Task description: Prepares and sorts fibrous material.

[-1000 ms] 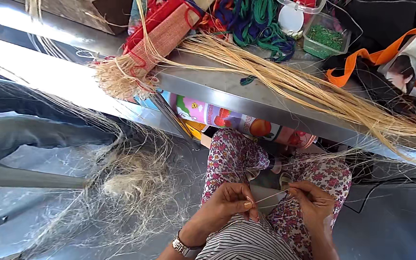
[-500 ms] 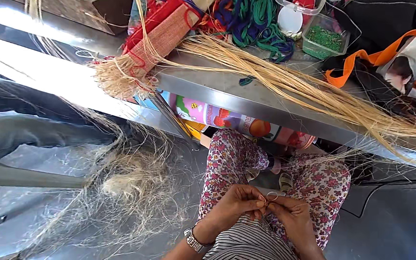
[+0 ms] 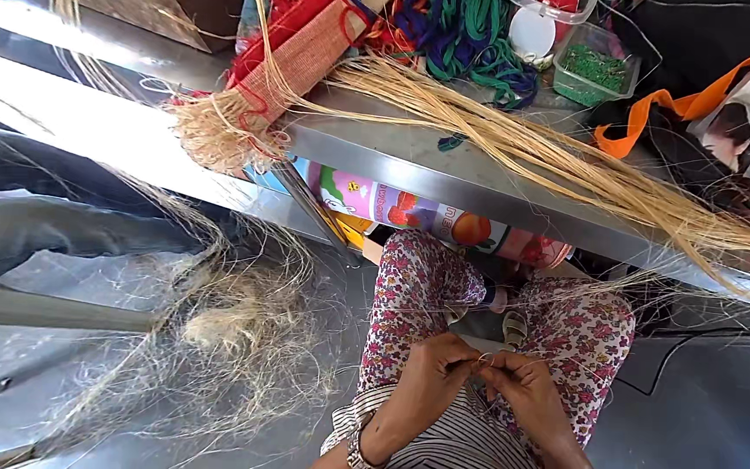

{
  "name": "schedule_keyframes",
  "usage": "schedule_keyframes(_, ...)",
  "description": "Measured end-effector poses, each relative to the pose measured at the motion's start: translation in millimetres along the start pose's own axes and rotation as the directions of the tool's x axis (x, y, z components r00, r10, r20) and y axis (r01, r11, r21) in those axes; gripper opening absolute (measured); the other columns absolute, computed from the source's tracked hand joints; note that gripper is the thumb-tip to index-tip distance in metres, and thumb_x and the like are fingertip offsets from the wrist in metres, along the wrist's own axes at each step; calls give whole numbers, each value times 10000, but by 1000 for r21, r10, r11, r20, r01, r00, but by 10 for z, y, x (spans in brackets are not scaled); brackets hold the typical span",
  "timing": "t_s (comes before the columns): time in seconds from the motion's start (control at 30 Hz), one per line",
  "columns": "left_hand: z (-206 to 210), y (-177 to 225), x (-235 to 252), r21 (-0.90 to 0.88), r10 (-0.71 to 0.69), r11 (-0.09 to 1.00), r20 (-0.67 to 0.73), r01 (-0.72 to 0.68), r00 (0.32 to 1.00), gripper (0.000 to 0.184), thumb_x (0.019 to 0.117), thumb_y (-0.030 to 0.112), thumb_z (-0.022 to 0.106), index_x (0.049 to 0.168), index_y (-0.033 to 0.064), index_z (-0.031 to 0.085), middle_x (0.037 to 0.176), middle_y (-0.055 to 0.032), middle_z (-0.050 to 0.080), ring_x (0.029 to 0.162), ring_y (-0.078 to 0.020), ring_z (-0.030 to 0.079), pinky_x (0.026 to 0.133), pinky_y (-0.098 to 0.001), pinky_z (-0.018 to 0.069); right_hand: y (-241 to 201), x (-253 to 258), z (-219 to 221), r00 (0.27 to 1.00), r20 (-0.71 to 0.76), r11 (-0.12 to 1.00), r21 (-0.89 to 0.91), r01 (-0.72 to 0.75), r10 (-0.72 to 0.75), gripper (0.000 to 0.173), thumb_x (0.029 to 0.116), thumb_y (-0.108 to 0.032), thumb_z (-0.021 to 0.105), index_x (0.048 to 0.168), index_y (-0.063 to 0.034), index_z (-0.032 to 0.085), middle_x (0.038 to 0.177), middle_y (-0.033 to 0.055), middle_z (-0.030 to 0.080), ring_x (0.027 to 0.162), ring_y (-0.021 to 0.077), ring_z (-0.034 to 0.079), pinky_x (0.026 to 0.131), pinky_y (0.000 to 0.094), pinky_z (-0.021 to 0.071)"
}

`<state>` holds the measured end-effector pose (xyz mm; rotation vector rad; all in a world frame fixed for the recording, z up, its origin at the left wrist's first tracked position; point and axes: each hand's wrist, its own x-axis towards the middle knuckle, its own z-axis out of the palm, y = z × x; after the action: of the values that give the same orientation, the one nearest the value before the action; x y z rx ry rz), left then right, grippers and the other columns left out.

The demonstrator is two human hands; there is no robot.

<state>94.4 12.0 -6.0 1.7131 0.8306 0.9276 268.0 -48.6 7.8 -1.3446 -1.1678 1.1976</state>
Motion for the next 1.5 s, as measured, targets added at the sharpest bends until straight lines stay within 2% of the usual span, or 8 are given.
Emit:
schedule_keyframes(0.27,-51,-24,26,-106,23,994,91,-13,996,280,905,4,638,1167,-23,734,894,-61,690,783,4,623,736,-114,514,-64,63,-37,947,171,957,60,-285,272,99,928,-71,659,847,-74,716,659,-97,647,550,-57,552,529,116,464)
schedule_keyframes(0.6,-147,-79,78,-247,-35,964,234,94,972,108,915,43,671,962,-14,749,914,-12,677,827,53,612,745,-94,508,-55,67,-42,917,218,924,114,-365,335,57,906,-78,698,858,-78,729,648,-95,646,522,-58,531,497,118,442)
schedule_keyframes(0.83,-92,-63,92,-237,-236,932,174,274,956,71,898,81,691,913,42,748,812,62,682,656,62,596,605,-106,506,32,-22,50,991,-132,1000,-18,-1,-1,225,882,-86,704,1094,-11,688,638,-132,545,530,-83,465,500,90,399)
schedule_keyframes(1.1,-67,-15,87,-294,-210,925,133,241,969,69,875,59,703,906,41,762,812,59,682,646,56,595,585,-107,507,62,-27,136,932,-221,930,-295,217,-288,112,913,-62,628,951,12,704,649,-60,620,538,-109,486,518,55,417)
schedule_keyframes(1.2,-118,-9,96,-455,-243,827,240,330,940,85,880,25,693,907,72,758,798,87,680,629,38,605,571,-130,521,30,-36,164,939,-210,930,-309,201,-272,105,896,-58,628,932,11,699,639,-59,615,530,-106,491,510,58,420)
schedule_keyframes(1.33,-199,-53,92,-659,-305,402,559,636,771,164,892,34,667,914,127,799,768,56,735,620,17,646,596,-145,542,-1,-36,196,971,-142,969,-180,168,-195,115,867,-4,602,943,13,687,688,-63,641,583,-95,532,548,72,450)
schedule_keyframes(1.4,-207,-73,62,-722,-294,261,573,641,765,208,919,20,637,1007,107,804,815,31,740,644,1,650,629,-151,551,13,-19,210,974,-134,977,-140,162,-181,113,896,-10,608,967,6,695,724,-66,658,608,-92,549,570,76,467)
schedule_keyframes(1.5,-205,-84,29,-792,-374,271,437,547,818,269,934,-23,582,1103,67,771,854,5,748,678,-25,671,656,-168,567,64,-13,207,977,-95,975,-137,175,-189,118,932,-42,616,979,9,712,753,-55,680,619,-97,548,584,72,466)
